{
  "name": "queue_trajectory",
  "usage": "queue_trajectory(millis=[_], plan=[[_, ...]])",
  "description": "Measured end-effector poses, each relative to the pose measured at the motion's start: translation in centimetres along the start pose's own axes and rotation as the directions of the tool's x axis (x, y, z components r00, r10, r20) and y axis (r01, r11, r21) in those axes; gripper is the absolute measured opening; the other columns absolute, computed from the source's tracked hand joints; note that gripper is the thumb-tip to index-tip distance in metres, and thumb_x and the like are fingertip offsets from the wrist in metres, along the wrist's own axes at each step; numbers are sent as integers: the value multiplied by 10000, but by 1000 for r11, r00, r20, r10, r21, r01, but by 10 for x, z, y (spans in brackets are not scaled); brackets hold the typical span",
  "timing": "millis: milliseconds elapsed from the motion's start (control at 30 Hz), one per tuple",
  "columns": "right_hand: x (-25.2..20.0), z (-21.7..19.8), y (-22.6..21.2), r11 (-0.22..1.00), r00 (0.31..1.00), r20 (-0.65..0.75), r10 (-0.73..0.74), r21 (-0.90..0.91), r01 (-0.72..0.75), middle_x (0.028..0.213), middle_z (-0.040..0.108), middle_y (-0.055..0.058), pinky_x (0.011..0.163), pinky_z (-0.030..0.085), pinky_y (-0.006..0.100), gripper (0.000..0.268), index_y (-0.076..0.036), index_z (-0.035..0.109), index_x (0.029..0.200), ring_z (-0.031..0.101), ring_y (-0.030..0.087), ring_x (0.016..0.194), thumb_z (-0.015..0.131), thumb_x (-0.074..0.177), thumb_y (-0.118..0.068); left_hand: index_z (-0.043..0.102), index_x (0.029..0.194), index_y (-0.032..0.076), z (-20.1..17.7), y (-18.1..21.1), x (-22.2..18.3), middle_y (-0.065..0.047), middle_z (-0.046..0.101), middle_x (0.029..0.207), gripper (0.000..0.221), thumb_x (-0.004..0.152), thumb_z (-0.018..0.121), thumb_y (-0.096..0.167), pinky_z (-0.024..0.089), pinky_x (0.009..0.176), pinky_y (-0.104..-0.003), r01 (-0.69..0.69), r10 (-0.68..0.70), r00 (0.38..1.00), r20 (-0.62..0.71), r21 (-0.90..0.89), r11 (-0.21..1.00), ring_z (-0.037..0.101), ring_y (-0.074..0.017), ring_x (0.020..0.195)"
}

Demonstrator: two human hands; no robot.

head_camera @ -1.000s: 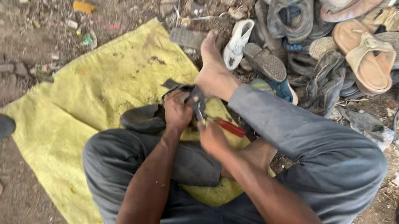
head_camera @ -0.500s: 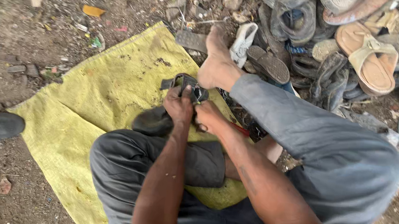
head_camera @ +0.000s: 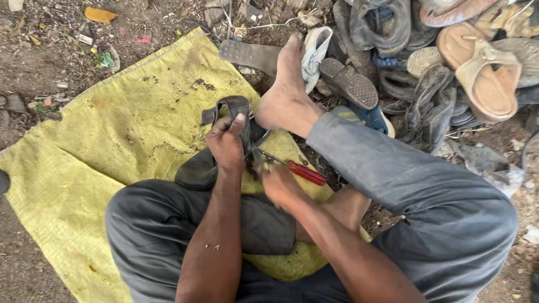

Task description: The person uses a tool and a knife to scrape, cut, and adjust parts of various shoes and sandals while sitting on a yellow cloth on the ground.

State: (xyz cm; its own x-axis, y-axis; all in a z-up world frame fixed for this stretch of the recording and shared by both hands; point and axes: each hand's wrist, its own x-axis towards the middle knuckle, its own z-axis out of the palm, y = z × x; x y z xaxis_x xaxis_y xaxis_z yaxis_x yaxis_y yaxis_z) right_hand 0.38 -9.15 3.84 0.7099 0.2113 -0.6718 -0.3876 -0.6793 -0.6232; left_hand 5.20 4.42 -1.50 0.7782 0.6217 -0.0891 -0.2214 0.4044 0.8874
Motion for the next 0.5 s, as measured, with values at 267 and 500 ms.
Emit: queue_trajectory(millis=[267, 500], plan=[[17, 48, 71, 786, 782, -190, -594, -345, 513, 771, 672, 308, 539, 507, 543, 352, 69, 667, 974, 671, 436, 624, 548, 968, -262, 624, 757, 33, -16, 2, 24, 70, 522, 758, 194, 875, 771, -15, 402, 642, -304, -43, 41, 997, -59, -42, 998, 457, -76, 697], [-23, 7, 16, 997, 990, 137, -14, 79, 3, 608, 540, 109, 438, 415, 425, 367, -20, 645, 1035, 488, 221, 423, 495, 1050, -355, 702, 1056, 72, -15, 50, 13, 13, 717, 977, 223, 847, 777, 80, 528, 797, -294, -175, 142, 979, 149, 242, 954, 656, -123, 895]])
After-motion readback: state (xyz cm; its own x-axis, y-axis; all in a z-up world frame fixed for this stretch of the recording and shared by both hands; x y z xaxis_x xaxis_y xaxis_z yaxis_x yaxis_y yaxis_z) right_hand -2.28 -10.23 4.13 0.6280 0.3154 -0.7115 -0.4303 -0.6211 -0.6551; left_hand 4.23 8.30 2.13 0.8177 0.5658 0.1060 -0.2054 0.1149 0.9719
